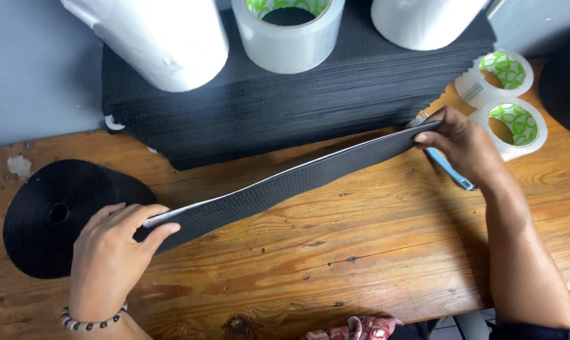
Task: Manufacturing a black belt by applying a logo patch and cutting material to length with scissors
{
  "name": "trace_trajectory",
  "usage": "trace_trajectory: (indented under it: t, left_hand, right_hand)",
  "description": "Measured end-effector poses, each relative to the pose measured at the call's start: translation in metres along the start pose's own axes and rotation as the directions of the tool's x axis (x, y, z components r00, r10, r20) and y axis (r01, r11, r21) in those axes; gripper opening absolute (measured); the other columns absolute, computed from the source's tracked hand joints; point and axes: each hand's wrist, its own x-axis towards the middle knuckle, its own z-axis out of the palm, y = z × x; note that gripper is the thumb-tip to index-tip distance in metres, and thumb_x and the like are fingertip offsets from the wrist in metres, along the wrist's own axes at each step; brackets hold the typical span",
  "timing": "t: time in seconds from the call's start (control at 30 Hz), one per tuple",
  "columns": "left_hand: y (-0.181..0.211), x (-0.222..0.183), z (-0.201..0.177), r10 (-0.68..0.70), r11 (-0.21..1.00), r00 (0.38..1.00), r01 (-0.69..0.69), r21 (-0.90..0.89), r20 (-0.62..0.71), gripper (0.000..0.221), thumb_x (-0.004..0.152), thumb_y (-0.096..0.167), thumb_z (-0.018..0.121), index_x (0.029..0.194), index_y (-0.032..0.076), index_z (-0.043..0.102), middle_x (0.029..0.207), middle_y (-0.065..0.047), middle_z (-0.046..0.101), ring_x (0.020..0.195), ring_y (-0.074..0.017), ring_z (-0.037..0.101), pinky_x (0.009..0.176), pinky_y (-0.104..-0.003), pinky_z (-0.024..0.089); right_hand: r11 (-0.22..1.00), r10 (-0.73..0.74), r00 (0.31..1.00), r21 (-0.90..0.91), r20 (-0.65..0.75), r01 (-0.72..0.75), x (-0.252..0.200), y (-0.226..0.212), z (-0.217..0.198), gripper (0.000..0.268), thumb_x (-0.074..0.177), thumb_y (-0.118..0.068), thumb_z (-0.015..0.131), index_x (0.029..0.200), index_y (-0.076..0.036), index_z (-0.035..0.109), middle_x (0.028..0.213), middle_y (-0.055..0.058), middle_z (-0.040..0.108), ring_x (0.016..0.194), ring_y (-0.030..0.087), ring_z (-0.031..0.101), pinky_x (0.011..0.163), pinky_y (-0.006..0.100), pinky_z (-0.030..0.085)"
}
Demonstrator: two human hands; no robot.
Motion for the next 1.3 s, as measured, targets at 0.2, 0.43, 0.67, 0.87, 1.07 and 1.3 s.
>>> trace_trajectory:
  t: [0.2,0.43,0.67,0.87,1.07,1.3]
  left_hand:
    - [0.009,0.022,0.026,0.096,0.995,0.957,-0.087,0.046,-0.274,0.022,0.096,0.036,0.078,0.094,0.015,0.072,0.086,0.003,0.072,0.08,-0.0194,0.068,0.104,-0.042,0.043]
    - [-0.01,0.01,0.012,0.145,0.969,0.987,-0.155,-0.193,-0.064,0.024,0.086,0.03,0.077,0.101,0.013,0.073,0.1,0.005,0.075,0.09,-0.0135,0.069,0.122,-0.05,0.028]
    - [-0.017,0.011,0.022,0.15,0.983,0.965,-0.168,-0.067,-0.217,0.016,0.095,0.025,0.077,0.096,0.01,0.071,0.09,0.0,0.074,0.079,-0.0188,0.067,0.116,-0.049,0.038]
    - [-0.014,0.008,0.017,0.156,0.984,0.965,-0.171,-0.053,-0.211,0.019,0.095,0.028,0.076,0.104,0.011,0.073,0.097,0.0,0.076,0.083,-0.0185,0.069,0.119,-0.049,0.036]
    - [-0.007,0.01,0.011,0.138,0.986,0.956,-0.158,-0.056,-0.259,0.009,0.099,0.021,0.074,0.094,0.015,0.075,0.098,0.003,0.075,0.081,-0.0173,0.067,0.116,-0.048,0.035]
    - [-0.014,0.008,0.018,0.072,0.991,0.968,-0.098,-0.095,-0.241,0.013,0.104,0.023,0.068,0.1,0.012,0.075,0.091,0.002,0.076,0.076,-0.0171,0.069,0.119,-0.048,0.037]
  right_hand:
    - [0.983,0.089,0.995,-0.157,-0.041,-0.095,0.0,-0.005,-0.021,0.015,0.102,-0.016,0.072,0.104,-0.01,0.058,0.09,0.004,0.071,0.07,0.011,0.053,0.055,0.026,0.037]
    - [0.998,0.066,0.997,0.002,0.029,-0.066,0.003,0.022,-0.046,0.013,0.102,-0.005,0.065,0.11,-0.004,0.055,0.103,0.013,0.071,0.101,0.021,0.071,0.093,0.029,0.054]
    - [0.997,0.056,0.996,0.053,0.064,-0.059,0.006,0.036,-0.04,0.006,0.106,-0.005,0.062,0.106,-0.004,0.056,0.103,0.011,0.071,0.1,0.02,0.071,0.092,0.03,0.055]
    - [0.994,0.109,0.993,-0.011,0.044,-0.109,0.004,0.026,-0.038,0.011,0.106,-0.01,0.063,0.107,-0.003,0.055,0.099,0.014,0.07,0.096,0.025,0.074,0.087,0.032,0.057]
    - [0.992,0.114,0.991,-0.055,0.068,-0.11,0.005,0.034,-0.042,0.008,0.108,-0.009,0.06,0.109,-0.003,0.056,0.101,0.013,0.072,0.1,0.024,0.074,0.089,0.032,0.057]
    - [0.993,0.106,0.99,0.042,0.091,-0.11,0.006,0.04,-0.042,0.008,0.109,-0.009,0.058,0.107,-0.003,0.053,0.1,0.015,0.07,0.098,0.031,0.075,0.09,0.034,0.059]
